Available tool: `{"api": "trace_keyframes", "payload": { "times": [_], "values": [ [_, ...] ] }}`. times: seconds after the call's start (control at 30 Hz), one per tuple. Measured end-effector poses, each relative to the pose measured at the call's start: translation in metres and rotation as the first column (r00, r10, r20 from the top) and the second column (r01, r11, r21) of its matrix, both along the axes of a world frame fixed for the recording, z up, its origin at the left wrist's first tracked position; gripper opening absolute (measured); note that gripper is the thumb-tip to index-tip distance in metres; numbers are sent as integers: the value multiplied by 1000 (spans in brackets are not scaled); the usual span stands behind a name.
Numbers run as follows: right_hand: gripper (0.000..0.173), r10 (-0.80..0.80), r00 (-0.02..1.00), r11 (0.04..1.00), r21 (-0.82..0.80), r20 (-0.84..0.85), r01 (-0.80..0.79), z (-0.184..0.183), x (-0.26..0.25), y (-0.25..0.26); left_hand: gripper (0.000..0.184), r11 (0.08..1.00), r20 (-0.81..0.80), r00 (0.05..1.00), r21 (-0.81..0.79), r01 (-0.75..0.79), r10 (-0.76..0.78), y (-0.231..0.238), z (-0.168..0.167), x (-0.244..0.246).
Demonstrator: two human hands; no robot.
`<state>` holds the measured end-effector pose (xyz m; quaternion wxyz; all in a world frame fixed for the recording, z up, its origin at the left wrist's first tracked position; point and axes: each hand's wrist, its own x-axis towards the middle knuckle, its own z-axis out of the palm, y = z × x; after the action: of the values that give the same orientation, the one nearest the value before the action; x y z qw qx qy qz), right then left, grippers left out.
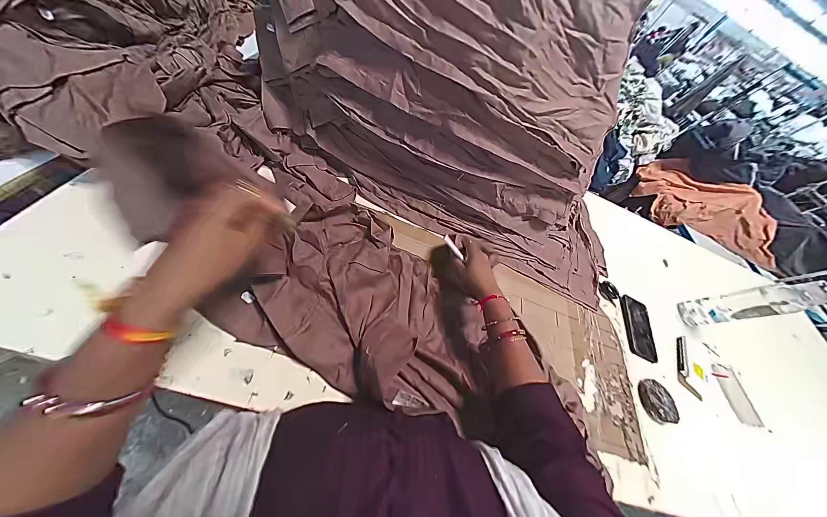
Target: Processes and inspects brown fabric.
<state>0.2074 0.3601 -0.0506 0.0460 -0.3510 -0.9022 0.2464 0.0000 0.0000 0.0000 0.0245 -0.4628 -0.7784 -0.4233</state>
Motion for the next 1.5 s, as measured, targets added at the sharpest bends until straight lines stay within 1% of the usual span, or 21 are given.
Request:
{"api": "trace_keyframes", "payload": {
  "times": [0.1,0.17,0.23,0.3,0.33,0.37,0.4,0.47,0.53,0.6,0.67,0.73,0.8,0.87,0.97,1.07,1.13,1.23,1.33,1.43,1.5],
  "values": [
    [12,-223,745,879,-460,-629,-125,54,-40,-60,59,883,343,907,-306,356,-246,96,-16,63],
    [22,-368,591,697,-633,-718,-336,97,-58,-108,62,878,424,842,-187,441,-333,130,-38,108],
    [42,-395,496,675,-611,-773,-414,122,-71,-137,59,886,542,718,123,447,-437,145,-45,137],
    [52,-313,400,769,-477,-862,-425,138,-69,-139,39,836,744,386,445,323,-545,145,-31,159],
    [50,-238,346,825,-377,-908,-421,146,-62,-131,27,834,819,181,506,219,-544,142,-26,164],
    [42,-164,297,866,-282,-941,-413,153,-51,-119,24,842,842,86,516,157,-532,135,-24,161],
    [28,-83,281,897,-195,-956,-396,162,-35,-103,29,853,850,101,503,138,-517,126,-21,147],
    [25,84,336,948,-29,-938,-318,179,4,-74,30,859,806,297,476,188,-512,104,-15,89],
    [24,202,587,963,49,-784,-266,182,43,-61,28,886,719,519,361,289,-462,60,7,26],
    [25,156,777,960,-93,-610,-266,166,58,-84,31,895,600,671,210,393,-436,13,34,-18],
    [22,45,810,870,-376,-584,-320,139,56,-117,22,923,399,837,76,378,-375,-15,51,-44],
    [20,-82,790,670,-620,-608,-408,110,52,-139,32,999,102,995,-52,0,5,-21,48,-50],
    [31,-145,764,581,-679,-628,-448,85,50,-150,45,972,24,971,-1,-236,236,-8,33,-32],
    [35,-170,745,644,-645,-645,-412,75,41,-157,34,980,33,988,120,-157,154,11,15,9],
    [41,-169,735,728,-586,-657,-356,74,37,-165,41,978,-65,994,182,104,-93,44,-23,78],
    [52,-70,707,755,-500,-704,-424,77,37,-169,34,971,-327,941,240,-8,88,69,-58,102],
    [48,91,685,837,-317,-723,-446,75,37,-171,26,921,-405,872,371,-119,276,78,-65,93],
    [35,375,706,920,334,-601,-205,68,36,-172,21,881,-481,809,464,-92,338,79,-48,79],
    [23,446,713,753,658,-541,28,75,35,-178,25,942,-351,909,319,-108,223,80,-15,88],
    [17,436,719,687,716,-540,122,94,37,-183,33,998,63,998,-55,-16,19,91,36,94],
    [16,452,714,698,710,-535,91,118,48,-180,34,999,76,996,-18,40,-38,102,45,91]
  ]
}}
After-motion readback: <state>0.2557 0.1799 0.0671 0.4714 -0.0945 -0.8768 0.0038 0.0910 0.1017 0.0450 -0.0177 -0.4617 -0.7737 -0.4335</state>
